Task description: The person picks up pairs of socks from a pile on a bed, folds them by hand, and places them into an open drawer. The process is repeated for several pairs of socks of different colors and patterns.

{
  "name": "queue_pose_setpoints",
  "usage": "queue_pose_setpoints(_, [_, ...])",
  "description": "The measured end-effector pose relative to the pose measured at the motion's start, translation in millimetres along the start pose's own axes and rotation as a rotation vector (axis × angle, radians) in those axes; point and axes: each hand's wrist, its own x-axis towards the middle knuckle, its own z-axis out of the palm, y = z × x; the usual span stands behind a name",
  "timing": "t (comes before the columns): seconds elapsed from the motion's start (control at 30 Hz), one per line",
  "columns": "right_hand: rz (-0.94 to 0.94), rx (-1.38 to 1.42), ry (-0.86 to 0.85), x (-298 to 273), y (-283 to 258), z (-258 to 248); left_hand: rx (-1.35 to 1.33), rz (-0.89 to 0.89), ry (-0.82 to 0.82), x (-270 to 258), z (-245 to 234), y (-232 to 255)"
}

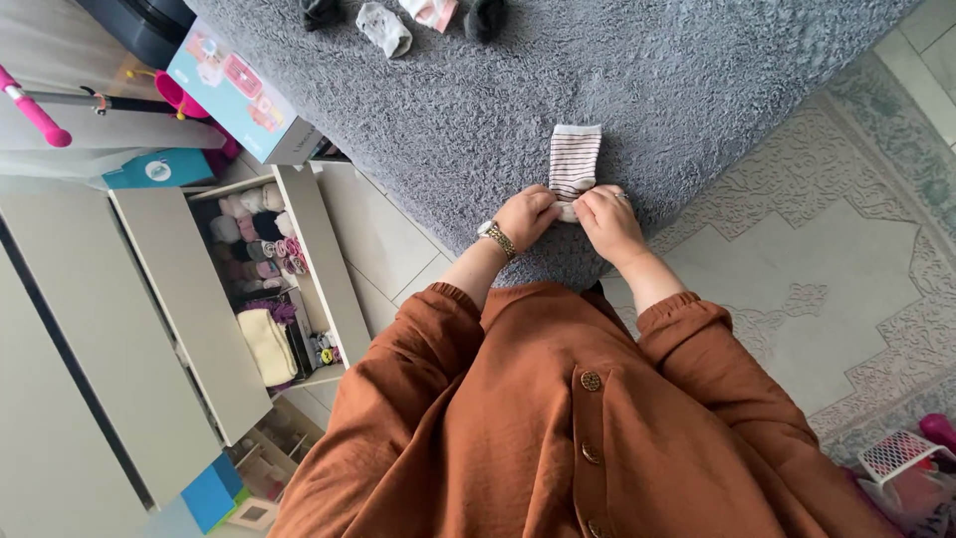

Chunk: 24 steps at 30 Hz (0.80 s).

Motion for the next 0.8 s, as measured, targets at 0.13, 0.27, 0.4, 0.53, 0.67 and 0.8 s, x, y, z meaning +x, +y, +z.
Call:
queue_pose_setpoints(0.13, [0.139,-0.088,-0.077,1,3,9,0.012,-0.029,0.042,0,7,-2])
queue_pose_setpoints(0.27, [0.114,-0.278,-0.061,7,-14,2,0.050,-0.120,0.063,4,6,7])
queue_pose_setpoints(0.4, [0.091,-0.339,-0.107,6,-18,-2,0.243,-0.210,-0.056,5,15,16])
queue_pose_setpoints(0.53, [0.122,-0.350,-0.154,12,-17,-3,0.304,-0.256,0.053,-5,9,43])
queue_pose_setpoints(0.67, [0.182,-0.320,-0.224,17,-16,-6,0.471,0.093,0.089,-14,13,39])
queue_pose_setpoints(0.8, [0.186,-0.339,-0.205,13,-8,-4,0.505,0.098,0.070,-12,27,9])
